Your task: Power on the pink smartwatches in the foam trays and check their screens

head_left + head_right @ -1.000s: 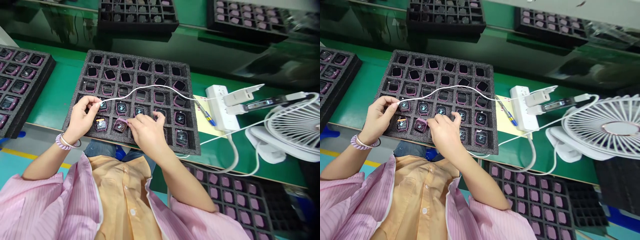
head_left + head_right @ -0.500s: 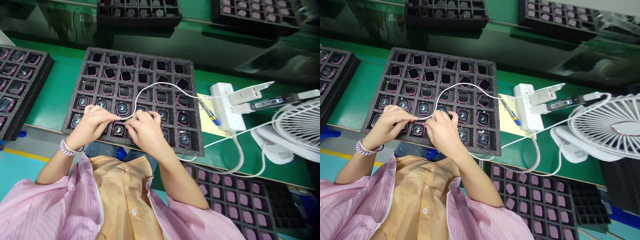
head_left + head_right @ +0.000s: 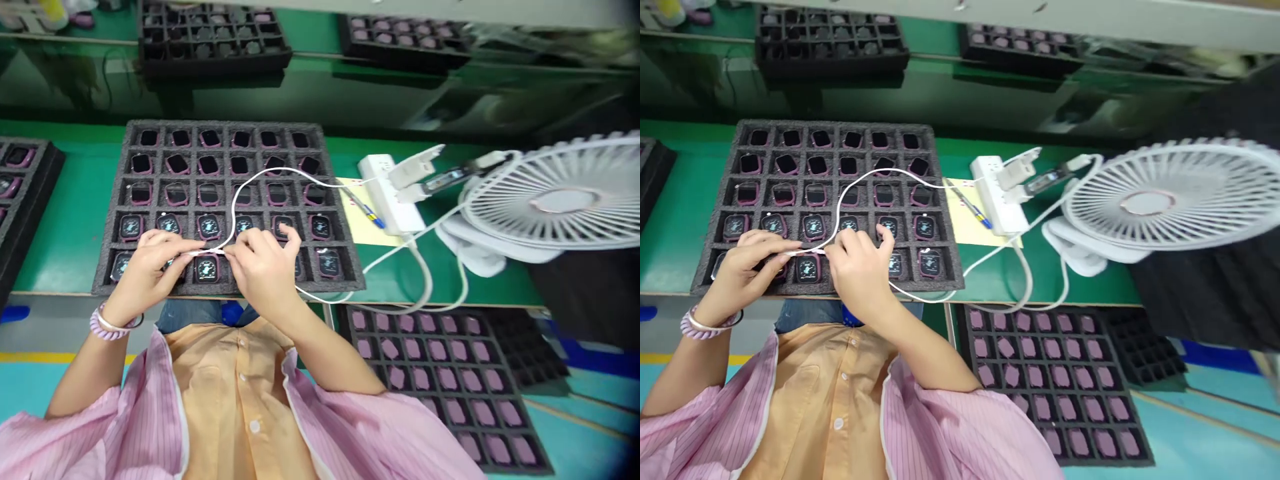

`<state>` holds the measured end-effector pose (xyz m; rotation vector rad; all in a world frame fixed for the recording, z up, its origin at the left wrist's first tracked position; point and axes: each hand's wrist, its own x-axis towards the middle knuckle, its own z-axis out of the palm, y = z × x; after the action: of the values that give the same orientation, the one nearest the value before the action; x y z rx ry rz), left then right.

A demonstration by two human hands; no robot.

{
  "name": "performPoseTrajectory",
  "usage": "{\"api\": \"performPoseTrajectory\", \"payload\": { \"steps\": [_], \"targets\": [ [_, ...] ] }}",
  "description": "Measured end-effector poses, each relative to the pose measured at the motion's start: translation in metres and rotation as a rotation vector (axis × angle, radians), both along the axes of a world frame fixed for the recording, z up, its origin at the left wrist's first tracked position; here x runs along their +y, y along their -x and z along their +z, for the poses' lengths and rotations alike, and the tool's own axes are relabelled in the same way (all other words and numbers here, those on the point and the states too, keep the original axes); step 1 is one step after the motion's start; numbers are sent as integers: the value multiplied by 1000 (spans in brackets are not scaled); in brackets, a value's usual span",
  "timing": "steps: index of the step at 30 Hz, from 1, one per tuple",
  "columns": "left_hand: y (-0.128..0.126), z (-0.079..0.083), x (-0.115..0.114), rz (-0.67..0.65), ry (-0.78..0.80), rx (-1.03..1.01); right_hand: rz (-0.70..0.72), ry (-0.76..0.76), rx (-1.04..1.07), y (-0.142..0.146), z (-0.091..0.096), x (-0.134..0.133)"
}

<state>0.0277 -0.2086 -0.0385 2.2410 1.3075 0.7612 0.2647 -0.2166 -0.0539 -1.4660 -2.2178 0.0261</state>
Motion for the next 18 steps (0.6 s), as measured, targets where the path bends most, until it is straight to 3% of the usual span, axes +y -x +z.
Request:
{"api": "performPoseTrajectory", "payload": {
  "steps": [2, 4, 5, 7, 9, 10, 13, 15, 18],
  "targets": [
    [0, 7, -4, 59, -21, -70, -9, -46, 118, -11, 4, -9],
    [-8, 16, -13, 13, -55, -165, 41, -88, 342, -28, 9, -21],
    [-17, 19, -19, -106, -47, -210, 76, -112, 476, -37, 12, -29],
    [-41, 18, -33, -564, 91, -255, 103, -157, 723, -54, 17, -43],
    [-71, 0, -44, -978, 433, -189, 30, -246, 875, -71, 21, -54],
    [-86, -15, -48, -1029, 528, -112, -43, -309, 904, -80, 21, -58],
    [-119, -71, -55, -792, 525, 220, -330, -557, 866, -106, 17, -67],
    [-128, -104, -54, -792, 506, 313, -427, -679, 798, -119, 4, -77],
    [-128, -134, -48, -790, 443, 417, -256, -639, 658, -119, -35, -105]
  ]
}}
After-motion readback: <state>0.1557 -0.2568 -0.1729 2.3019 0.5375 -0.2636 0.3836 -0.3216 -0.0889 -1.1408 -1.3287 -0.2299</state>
